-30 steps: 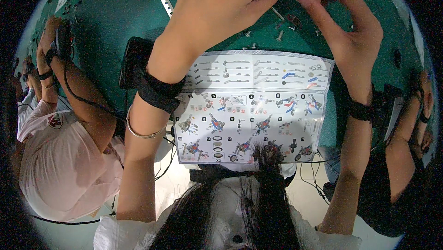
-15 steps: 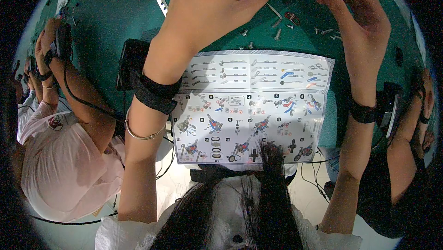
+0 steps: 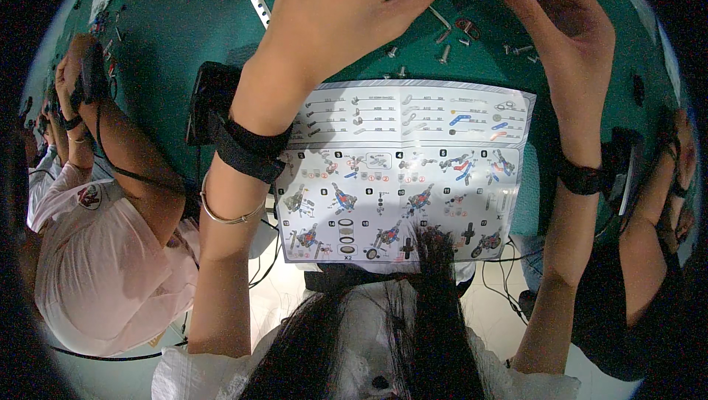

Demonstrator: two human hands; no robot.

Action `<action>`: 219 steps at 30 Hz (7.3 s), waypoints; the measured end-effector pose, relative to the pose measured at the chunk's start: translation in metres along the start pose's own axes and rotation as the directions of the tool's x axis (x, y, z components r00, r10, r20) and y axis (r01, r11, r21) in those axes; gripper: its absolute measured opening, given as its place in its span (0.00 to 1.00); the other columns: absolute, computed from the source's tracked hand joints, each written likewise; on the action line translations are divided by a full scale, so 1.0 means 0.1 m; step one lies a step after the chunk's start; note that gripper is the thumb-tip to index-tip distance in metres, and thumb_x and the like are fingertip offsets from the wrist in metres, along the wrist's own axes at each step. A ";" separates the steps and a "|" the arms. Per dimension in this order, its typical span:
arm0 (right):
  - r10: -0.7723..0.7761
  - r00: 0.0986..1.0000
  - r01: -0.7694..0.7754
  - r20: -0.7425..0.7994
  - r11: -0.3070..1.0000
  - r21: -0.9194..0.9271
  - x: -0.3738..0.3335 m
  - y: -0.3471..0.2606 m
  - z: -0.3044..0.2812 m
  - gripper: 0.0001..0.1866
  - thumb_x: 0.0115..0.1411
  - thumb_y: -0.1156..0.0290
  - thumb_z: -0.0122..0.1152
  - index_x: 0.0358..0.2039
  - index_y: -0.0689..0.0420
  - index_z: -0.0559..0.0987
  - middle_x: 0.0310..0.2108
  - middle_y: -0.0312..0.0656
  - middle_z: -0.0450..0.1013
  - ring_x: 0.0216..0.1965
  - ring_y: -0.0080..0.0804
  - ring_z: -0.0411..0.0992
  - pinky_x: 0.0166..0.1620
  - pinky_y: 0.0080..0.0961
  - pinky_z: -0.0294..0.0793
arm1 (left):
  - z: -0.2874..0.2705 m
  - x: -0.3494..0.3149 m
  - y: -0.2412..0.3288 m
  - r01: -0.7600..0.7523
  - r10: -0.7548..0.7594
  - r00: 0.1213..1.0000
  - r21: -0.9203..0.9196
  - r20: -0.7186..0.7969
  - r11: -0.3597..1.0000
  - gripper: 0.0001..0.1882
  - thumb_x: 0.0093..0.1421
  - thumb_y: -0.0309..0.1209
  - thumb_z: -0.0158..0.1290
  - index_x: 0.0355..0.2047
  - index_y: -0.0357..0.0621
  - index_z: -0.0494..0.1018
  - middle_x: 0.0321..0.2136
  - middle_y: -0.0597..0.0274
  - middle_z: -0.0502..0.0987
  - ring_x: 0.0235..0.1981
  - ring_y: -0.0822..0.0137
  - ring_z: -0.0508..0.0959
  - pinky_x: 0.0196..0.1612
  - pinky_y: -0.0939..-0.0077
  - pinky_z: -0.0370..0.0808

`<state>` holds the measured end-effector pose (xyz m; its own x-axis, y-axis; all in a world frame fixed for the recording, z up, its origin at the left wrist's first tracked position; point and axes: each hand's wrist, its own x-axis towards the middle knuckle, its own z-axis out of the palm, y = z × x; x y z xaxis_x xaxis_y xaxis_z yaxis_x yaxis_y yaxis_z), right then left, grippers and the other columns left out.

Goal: The person assembles a toy motorcycle by picking up a blue metal plate and a red metal plate, then inserting a screw through them. They thread a nut onto the screw, tighten it by hand, and insert a white plastic rod into the assembly.

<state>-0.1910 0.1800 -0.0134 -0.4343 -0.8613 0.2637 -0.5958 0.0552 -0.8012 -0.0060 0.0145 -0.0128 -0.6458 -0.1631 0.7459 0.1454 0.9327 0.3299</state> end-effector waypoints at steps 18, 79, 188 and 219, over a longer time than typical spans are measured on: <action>-0.004 1.000 0.003 0.029 1.000 0.022 0.03 -0.04 0.07 0.14 0.64 0.66 0.61 0.49 0.55 0.81 0.45 0.36 0.78 0.44 0.24 0.76 0.53 0.23 0.74 | 0.00 0.00 -0.05 0.001 -0.004 0.999 -0.089 -0.032 0.996 0.07 0.53 0.22 0.53 0.32 0.38 0.69 0.27 0.56 0.67 0.29 0.56 0.75 0.30 0.67 0.75; -0.476 0.861 0.429 -0.176 0.868 -0.250 0.15 -0.38 0.32 0.07 0.49 0.74 0.70 0.30 0.55 0.81 0.29 0.37 0.74 0.36 0.36 0.71 0.39 0.28 0.68 | -0.06 0.05 0.14 0.447 -0.432 0.894 -0.305 0.118 0.841 0.07 0.59 0.19 0.57 0.38 0.33 0.79 0.34 0.62 0.80 0.36 0.76 0.79 0.44 0.83 0.74; -0.407 0.696 0.653 0.591 0.700 -0.287 1.82 -0.85 1.13 0.10 0.44 0.66 0.65 0.23 0.60 0.79 0.22 0.49 0.76 0.25 0.48 0.76 0.28 0.38 0.74 | -0.09 0.08 0.11 0.259 -0.258 0.965 -0.241 0.037 0.935 0.08 0.51 0.20 0.62 0.32 0.35 0.76 0.29 0.55 0.79 0.29 0.60 0.79 0.34 0.73 0.75; -0.124 0.874 0.387 0.470 0.762 -0.518 0.53 -0.25 -0.20 0.08 0.51 0.75 0.59 0.31 0.61 0.71 0.32 0.47 0.68 0.37 0.48 0.70 0.39 0.39 0.71 | -0.10 0.11 0.01 0.668 -0.745 0.667 -0.445 0.006 0.596 0.05 0.59 0.23 0.58 0.31 0.33 0.75 0.25 0.64 0.79 0.29 0.78 0.75 0.36 0.81 0.72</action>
<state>-0.2128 0.1432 0.0311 0.0119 -0.9969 0.0776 -0.9727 -0.0296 -0.2303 -0.0056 0.0098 0.0019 -0.5438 -0.8015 0.2487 -0.0113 0.3033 0.9528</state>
